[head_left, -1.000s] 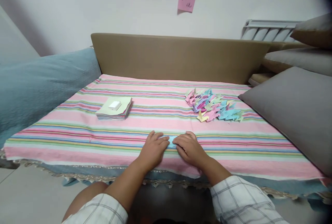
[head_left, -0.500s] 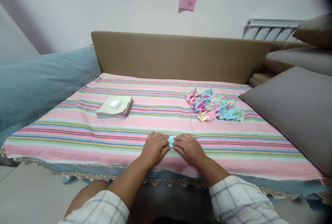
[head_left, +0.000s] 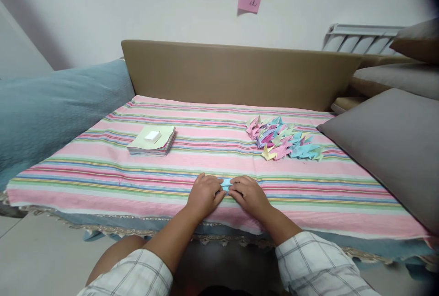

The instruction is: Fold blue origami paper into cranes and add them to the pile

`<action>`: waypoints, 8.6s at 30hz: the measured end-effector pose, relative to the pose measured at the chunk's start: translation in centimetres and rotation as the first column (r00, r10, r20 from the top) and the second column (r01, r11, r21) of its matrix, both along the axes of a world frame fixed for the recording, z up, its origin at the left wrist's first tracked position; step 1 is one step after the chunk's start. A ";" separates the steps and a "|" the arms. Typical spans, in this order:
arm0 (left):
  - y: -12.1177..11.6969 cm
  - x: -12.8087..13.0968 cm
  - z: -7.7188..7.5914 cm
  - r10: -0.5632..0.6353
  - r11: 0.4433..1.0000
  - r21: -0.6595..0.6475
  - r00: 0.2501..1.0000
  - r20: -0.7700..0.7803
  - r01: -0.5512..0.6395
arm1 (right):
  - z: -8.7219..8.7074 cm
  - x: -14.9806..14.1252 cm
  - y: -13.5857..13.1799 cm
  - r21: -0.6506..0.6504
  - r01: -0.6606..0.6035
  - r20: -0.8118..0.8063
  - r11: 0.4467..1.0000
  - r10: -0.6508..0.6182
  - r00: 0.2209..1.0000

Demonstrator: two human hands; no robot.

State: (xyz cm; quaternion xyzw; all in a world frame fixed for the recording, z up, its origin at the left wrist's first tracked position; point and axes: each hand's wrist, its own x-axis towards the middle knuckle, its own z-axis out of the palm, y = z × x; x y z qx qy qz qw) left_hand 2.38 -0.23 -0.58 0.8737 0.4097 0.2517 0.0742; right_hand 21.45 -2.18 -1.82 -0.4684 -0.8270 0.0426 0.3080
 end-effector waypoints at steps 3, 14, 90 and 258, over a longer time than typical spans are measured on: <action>-0.1 0.1 0.2 0.006 1.000 0.003 1.000 0.018 -0.006 | 0.2 -0.3 0.1 -0.051 0.021 -0.028 0.998 -0.022 0.999; 0.1 0.8 0.1 0.100 0.995 -0.007 0.994 0.054 -0.100 | 0.7 -1.8 0.3 -0.058 0.149 0.005 0.987 -0.149 0.989; 1.0 -0.3 0.3 0.016 0.995 -0.099 1.000 0.011 -0.015 | 0.0 -0.1 0.1 -0.077 0.046 -0.111 0.996 -0.055 0.992; -3.0 -1.9 -1.4 0.028 0.995 0.096 0.995 -0.093 -0.019 | -0.7 -1.4 -2.2 -0.026 0.038 0.216 0.999 -0.031 0.976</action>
